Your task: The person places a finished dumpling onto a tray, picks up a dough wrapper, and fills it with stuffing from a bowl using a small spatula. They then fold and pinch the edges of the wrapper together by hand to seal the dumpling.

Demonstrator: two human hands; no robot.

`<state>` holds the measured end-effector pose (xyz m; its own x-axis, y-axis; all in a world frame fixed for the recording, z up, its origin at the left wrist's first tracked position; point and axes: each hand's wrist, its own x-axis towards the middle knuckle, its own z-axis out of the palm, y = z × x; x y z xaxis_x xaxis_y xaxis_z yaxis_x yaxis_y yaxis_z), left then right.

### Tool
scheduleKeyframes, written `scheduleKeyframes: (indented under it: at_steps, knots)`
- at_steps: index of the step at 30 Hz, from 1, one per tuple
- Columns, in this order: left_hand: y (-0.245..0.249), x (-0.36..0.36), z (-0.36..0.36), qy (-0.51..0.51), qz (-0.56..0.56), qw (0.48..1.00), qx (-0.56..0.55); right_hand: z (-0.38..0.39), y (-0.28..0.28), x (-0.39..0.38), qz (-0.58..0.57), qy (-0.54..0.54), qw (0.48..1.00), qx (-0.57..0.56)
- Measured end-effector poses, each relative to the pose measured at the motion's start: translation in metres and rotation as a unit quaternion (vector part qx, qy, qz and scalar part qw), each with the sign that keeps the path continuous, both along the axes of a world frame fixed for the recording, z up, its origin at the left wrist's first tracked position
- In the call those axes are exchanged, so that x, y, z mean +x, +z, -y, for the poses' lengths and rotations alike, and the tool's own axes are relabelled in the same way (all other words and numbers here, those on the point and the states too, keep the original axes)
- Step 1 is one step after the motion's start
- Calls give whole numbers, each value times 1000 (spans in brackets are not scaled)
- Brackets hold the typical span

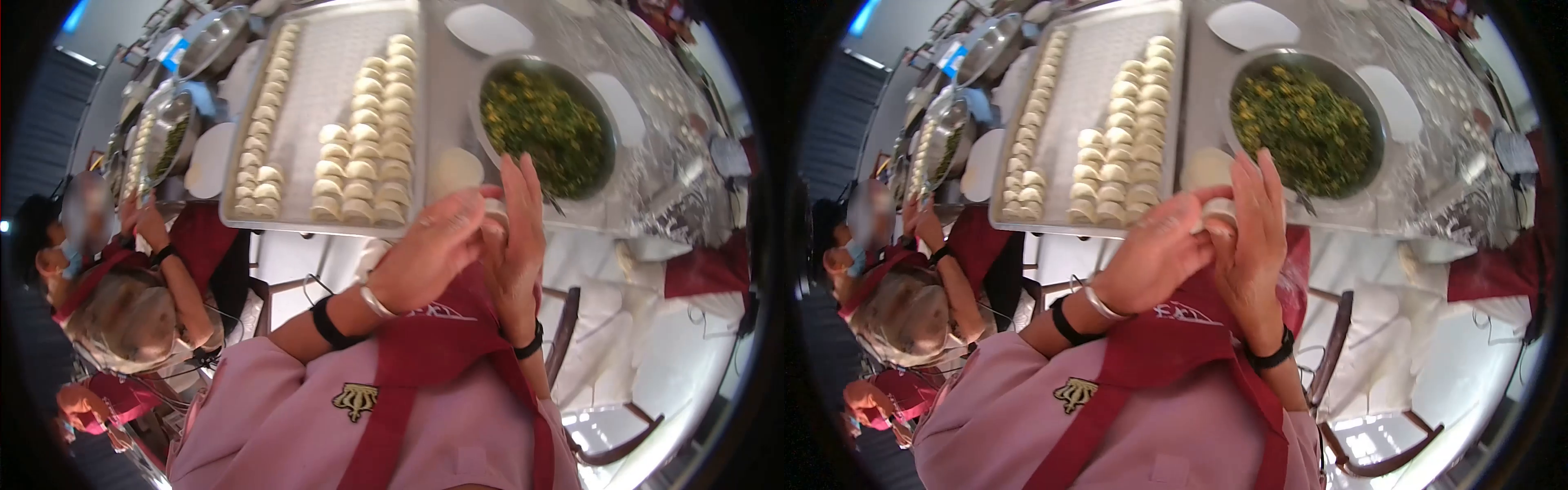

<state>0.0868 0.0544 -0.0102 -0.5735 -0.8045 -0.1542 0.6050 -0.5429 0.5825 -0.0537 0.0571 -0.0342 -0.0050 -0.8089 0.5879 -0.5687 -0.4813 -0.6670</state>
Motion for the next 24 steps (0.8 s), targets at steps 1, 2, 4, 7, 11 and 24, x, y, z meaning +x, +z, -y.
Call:
scheduleKeyframes:
  at_steps: [1, 2, 4, 7, 11, 24]
  knots:
    - [2, 2, 0, -1, 24, 1000, -4, -1, 0, 3, 2, 2, 1000, 15]
    - [3, 5, 1, -3, 47, 999, -6, -2, 0, 5, 2, 3, 1000, 31]
    - [3, 14, 6, -5, 47, 999, -14, -4, 4, 6, 13, 27, 998, 49]
    - [11, 42, 19, 30, 139, 988, -65, -9, 14, -3, -22, 30, 999, 24]
    - [22, 100, 69, 121, 329, 912, -214, -21, 2, -18, 57, 13, 996, 65]
    - [-83, 206, 210, 152, 652, 699, -250, -37, -9, -22, 86, -4, 988, 130]
